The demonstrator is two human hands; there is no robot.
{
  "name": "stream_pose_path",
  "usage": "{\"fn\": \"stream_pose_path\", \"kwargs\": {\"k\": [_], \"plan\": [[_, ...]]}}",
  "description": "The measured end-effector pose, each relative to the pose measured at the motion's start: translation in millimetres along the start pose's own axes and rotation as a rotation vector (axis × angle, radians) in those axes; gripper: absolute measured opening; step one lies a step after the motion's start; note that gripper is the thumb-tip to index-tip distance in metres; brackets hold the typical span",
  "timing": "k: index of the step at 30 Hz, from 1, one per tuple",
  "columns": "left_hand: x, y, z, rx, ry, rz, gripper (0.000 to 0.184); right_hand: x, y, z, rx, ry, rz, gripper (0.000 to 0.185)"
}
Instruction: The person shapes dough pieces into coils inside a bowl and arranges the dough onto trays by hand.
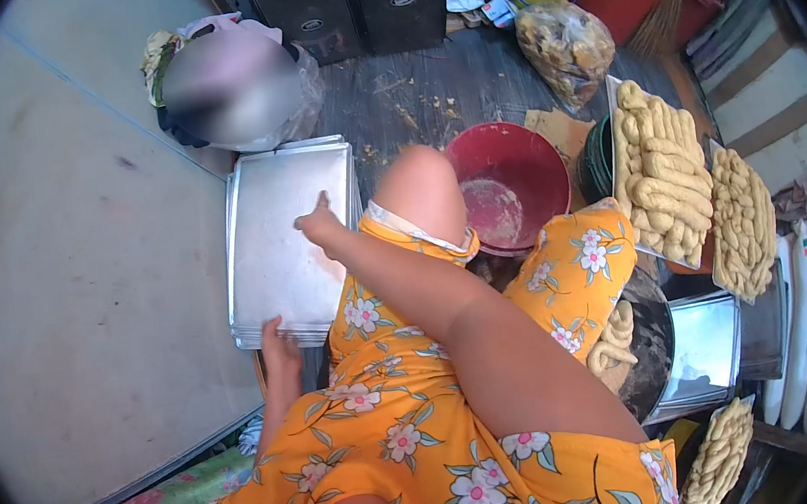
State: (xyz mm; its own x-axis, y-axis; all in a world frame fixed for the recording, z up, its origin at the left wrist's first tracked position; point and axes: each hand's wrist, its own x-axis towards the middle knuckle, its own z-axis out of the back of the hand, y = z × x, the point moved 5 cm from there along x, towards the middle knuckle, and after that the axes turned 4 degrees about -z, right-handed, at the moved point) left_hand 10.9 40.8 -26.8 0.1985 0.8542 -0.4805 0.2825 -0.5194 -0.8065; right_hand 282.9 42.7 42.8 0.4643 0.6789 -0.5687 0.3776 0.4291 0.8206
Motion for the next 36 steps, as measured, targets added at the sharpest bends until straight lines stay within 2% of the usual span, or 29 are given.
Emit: {"fn": "stream_pose_path", "kwargs": {"k": [2,4,6,8,9,10,12,14,15,16,17,20,24,27,28,29,30,34,36], "plan": [[-16.6,-44.9,-24.1,0.284,-0.040,0.053,0.057,-34.2,10.8,-10.6,-0.125,0.091,-0.017,0.097],[13.7,-73.8,-64.9,0.292,0.046,-0.089,0.042,-21.1,20.1,-21.9,-0.125,0.193,0.103,0.091],[20.4,-81.0,-96.5,0.255,0.146,-0.178,0.029,-45.4,23.9,-21.1,-0.272,0.239,0.285,0.086],[21.1,-92.6,-150.7,0.124,0.345,-0.310,0.025,-68.2,42.4,-9.9,-0.263,0.220,0.375,0.082],[9.9,-102.2,-185.0,0.079,0.415,-0.305,0.023,-79.2,52.4,-1.8,-0.262,0.213,0.421,0.080],[6.7,-106.1,-215.0,0.111,0.526,-0.307,0.023,-86.2,63.4,13.1,-0.123,0.228,0.426,0.078],[-9.1,-113.1,-272.9,0.097,0.550,-0.284,0.024,-97.6,94.1,48.7,0.149,0.286,0.448,0.072],[-32.7,-110.1,-326.8,-0.004,0.733,-0.166,0.022,-125.6,127.5,99.6,0.575,0.469,0.324,0.065],[-34.6,-103.5,-348.1,-0.019,0.793,-0.113,0.021,-124.0,129.6,118.6,0.805,0.509,0.357,0.062],[-34.8,-95.0,-367.8,-0.020,0.832,-0.057,0.020,-122.2,131.3,146.9,0.752,0.398,0.345,0.063],[-36.3,-86.6,-386.5,-0.018,0.873,0.004,0.019,-116.9,131.7,172.4,0.698,0.371,0.410,0.062],[-44.0,-62.4,-436.8,0.041,0.913,0.123,0.019,-132.8,137.3,224.0,0.677,0.252,0.430,0.060],[-13.3,-28.3,-490.0,0.119,0.892,0.139,0.023,-107.1,115.4,271.4,0.775,0.160,0.417,0.053],[22.1,-4.9,-514.3,0.312,0.901,0.012,0.029,-78.4,83.8,294.6,0.848,0.034,0.357,0.046],[46.7,9.2,-513.8,0.323,0.826,0.068,0.032,-68.5,76.0,298.4,0.869,-0.017,0.330,0.044],[66.3,22.9,-509.7,0.335,0.744,0.127,0.036,-60.0,66.0,301.4,0.858,-0.163,0.230,0.045],[69.3,21.3,-510.3,0.356,0.701,0.087,0.041,-55.4,68.4,298.9,0.797,-0.155,0.265,0.045],[79.3,14.4,-524.3,0.520,0.701,-0.221,0.035,-48.0,92.0,286.2,0.516,-0.160,0.314,0.044],[85.2,22.1,-530.2,0.499,0.702,-0.323,0.030,-37.0,97.0,287.7,0.437,-0.269,0.398,0.046]]}}
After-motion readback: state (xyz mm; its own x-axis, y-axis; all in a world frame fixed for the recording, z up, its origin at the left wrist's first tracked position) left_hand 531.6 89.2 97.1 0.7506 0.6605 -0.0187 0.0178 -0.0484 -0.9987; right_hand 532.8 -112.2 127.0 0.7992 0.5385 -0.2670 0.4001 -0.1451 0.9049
